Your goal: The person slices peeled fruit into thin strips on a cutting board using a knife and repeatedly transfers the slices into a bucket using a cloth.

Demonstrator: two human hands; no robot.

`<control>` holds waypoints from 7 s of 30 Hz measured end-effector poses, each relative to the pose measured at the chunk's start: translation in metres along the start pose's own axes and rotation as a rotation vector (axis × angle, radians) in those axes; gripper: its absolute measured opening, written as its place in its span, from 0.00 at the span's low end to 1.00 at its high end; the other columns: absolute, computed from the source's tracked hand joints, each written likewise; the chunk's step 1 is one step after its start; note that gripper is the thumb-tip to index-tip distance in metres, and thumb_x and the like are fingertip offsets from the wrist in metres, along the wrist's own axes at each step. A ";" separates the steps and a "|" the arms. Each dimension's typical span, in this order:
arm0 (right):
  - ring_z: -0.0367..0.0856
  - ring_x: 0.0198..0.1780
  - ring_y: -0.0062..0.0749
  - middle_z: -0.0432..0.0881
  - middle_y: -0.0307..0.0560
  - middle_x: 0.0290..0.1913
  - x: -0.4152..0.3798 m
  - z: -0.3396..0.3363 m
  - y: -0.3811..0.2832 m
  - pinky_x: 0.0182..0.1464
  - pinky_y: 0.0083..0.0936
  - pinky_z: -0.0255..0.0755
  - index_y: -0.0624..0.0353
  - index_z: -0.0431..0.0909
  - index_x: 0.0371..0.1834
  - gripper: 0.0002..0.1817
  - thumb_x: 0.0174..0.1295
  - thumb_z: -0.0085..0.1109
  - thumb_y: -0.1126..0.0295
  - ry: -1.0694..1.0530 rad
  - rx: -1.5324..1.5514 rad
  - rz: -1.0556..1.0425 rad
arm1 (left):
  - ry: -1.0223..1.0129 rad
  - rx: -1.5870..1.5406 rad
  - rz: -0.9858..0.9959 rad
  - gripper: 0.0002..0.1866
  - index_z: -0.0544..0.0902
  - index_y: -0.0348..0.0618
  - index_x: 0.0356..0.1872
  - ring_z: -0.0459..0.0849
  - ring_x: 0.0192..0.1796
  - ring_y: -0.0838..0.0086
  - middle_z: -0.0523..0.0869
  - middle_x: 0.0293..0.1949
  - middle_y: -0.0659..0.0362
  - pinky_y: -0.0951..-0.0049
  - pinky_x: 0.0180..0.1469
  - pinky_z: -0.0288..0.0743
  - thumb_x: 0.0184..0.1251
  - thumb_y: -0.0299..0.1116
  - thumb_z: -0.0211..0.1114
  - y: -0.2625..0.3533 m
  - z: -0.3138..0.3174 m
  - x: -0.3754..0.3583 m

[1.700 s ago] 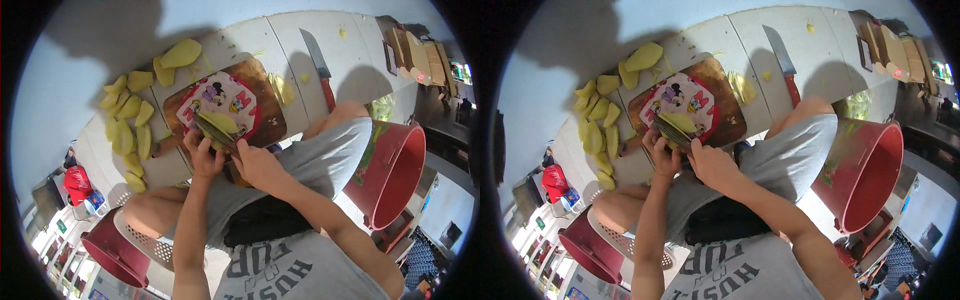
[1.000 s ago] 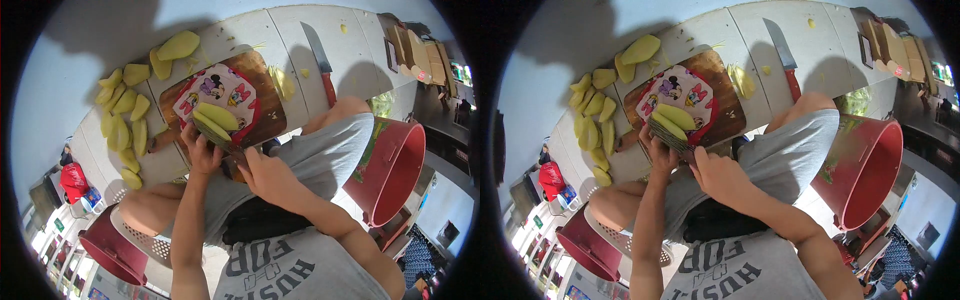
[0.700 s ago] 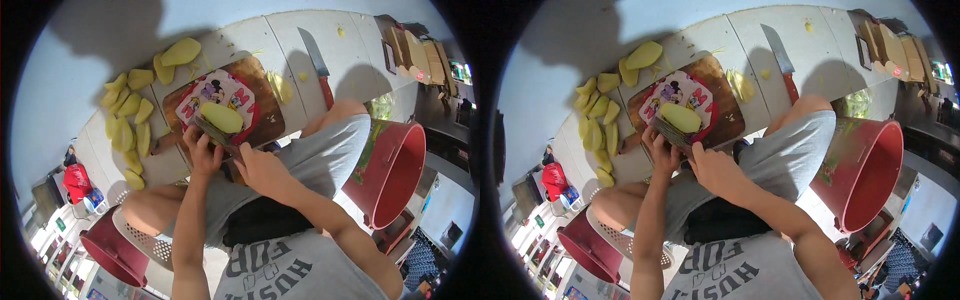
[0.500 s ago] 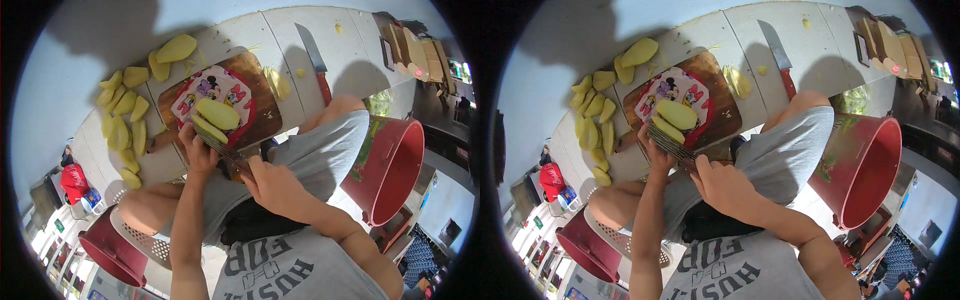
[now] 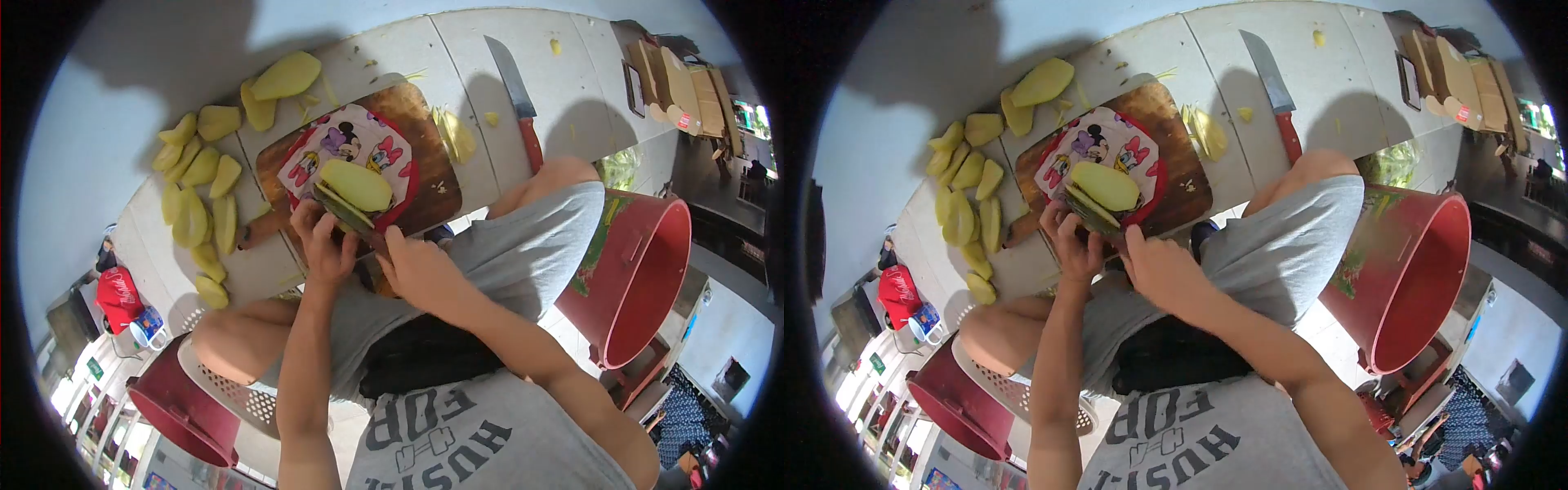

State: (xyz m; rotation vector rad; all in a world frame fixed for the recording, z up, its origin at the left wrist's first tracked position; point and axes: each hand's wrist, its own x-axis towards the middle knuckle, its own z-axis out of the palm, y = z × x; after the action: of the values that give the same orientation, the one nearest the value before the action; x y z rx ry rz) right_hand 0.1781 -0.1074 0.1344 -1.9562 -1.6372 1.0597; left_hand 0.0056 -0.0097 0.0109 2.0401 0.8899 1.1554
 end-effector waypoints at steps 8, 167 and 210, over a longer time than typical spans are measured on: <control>0.86 0.29 0.61 0.82 0.61 0.28 -0.001 0.002 0.006 0.31 0.50 0.81 0.62 0.66 0.45 0.16 0.73 0.56 0.60 0.013 -0.065 0.011 | -0.007 0.017 0.046 0.27 0.71 0.43 0.64 0.73 0.59 0.47 0.65 0.63 0.41 0.49 0.63 0.69 0.64 0.32 0.68 -0.001 0.002 0.003; 0.86 0.31 0.58 0.83 0.58 0.33 0.034 -0.043 0.009 0.31 0.49 0.80 0.58 0.69 0.48 0.16 0.73 0.57 0.57 -0.003 -0.354 -0.198 | -0.190 0.438 0.202 0.21 0.84 0.56 0.39 0.81 0.47 0.56 0.77 0.47 0.54 0.60 0.44 0.80 0.40 0.44 0.78 0.007 0.006 0.032; 0.82 0.32 0.69 0.81 0.67 0.26 0.039 -0.043 -0.003 0.34 0.57 0.74 0.63 0.68 0.46 0.13 0.71 0.59 0.66 -0.090 -0.245 -0.062 | -0.154 0.402 0.190 0.22 0.84 0.55 0.41 0.82 0.49 0.51 0.76 0.47 0.53 0.59 0.42 0.81 0.42 0.42 0.79 0.004 -0.001 0.025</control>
State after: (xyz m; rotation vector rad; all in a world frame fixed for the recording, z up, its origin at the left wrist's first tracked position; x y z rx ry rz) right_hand 0.2097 -0.0620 0.1528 -2.0173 -1.9442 0.9750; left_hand 0.0153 0.0080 0.0261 2.5488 0.9240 0.9542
